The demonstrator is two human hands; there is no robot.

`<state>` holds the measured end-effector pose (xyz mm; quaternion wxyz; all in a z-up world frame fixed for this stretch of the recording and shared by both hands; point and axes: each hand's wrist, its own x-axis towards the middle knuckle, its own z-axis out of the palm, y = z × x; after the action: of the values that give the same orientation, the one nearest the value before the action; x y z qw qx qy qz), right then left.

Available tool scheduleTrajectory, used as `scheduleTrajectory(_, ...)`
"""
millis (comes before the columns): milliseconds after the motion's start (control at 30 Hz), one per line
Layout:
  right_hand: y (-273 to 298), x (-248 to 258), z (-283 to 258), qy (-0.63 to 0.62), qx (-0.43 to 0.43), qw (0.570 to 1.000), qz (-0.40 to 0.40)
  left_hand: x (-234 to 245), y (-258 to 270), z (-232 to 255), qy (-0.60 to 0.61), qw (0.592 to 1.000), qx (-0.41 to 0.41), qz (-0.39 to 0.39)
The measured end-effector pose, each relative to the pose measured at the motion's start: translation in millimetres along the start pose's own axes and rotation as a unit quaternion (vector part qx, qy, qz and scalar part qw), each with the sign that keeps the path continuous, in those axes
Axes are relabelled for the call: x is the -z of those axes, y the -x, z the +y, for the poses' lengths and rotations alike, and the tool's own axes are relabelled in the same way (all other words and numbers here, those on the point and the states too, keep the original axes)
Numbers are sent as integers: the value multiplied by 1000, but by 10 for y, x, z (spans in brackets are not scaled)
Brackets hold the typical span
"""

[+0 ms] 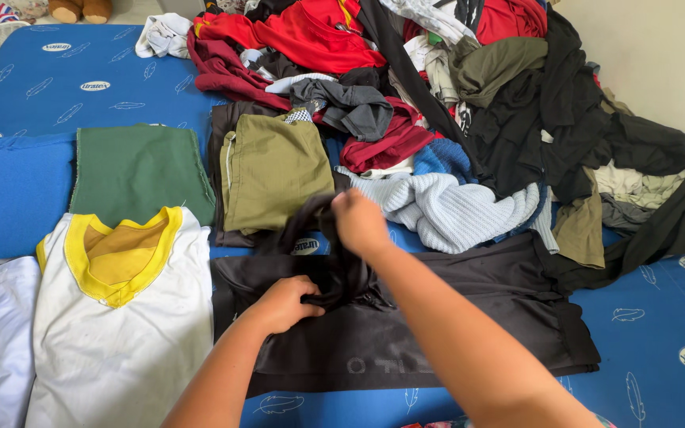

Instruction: The person folds various garments on a bed, including a dark gray t-shirt, a white t-shirt with yellow trim, dark shorts, and olive shorts. Each item is smoothed, folded into a compact rectangle, and placed in a growing stack.

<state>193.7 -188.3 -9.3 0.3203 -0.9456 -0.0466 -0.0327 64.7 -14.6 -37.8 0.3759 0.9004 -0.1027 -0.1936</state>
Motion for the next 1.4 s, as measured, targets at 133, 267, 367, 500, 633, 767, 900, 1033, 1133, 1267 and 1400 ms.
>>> scheduleTrajectory(133, -56, 590, 378, -596, -54, 801, -28, 17, -60, -112, 12, 999, 34, 7)
scheduleTrajectory(267, 342, 1176, 853, -730, -160, 659, -85, 0, -82, -182, 0, 998, 70, -11)
scheduleTrajectory(367, 703, 1451, 1085, -724, -198, 660, -32, -22, -53, -193, 28, 997, 68, -6)
scheduleTrajectory(500, 1033, 1849, 1149, -721, -147, 677, -19, 11, 6, -142, 47, 997, 63, -5)
scheduleTrajectory(633, 1462, 2206, 993, -655, -34, 754, 20, 168, 107, -120, 67, 996, -3, -51)
scheduleTrajectory(767, 1820, 2426, 903, -665, -41, 746, 0, 405, 181, -119, 57, 995, -2, -87)
scheduleTrajectory(900, 1801, 2492, 1180, -564, -209, 797, -49, 425, 224, -22, -55, 986, 59, -146)
scheduleTrajectory(1033, 1586, 2166, 1558, -67, -339, 937, -40, 272, 264, 216, -163, 973, 108, -125)
scheduleTrajectory(1133, 1593, 1911, 1686, 118, -204, 964, -126, 247, 299, 321, -175, 969, 112, -131)
scheduleTrajectory(1267, 1613, 1596, 1498, 178, -131, 962, -161, 236, 284, 412, -121, 987, 38, -95)
scheduleTrajectory(1400, 1620, 1485, 1271, 262, -128, 913, -287, 217, 268, 458, -20, 994, -4, -109)
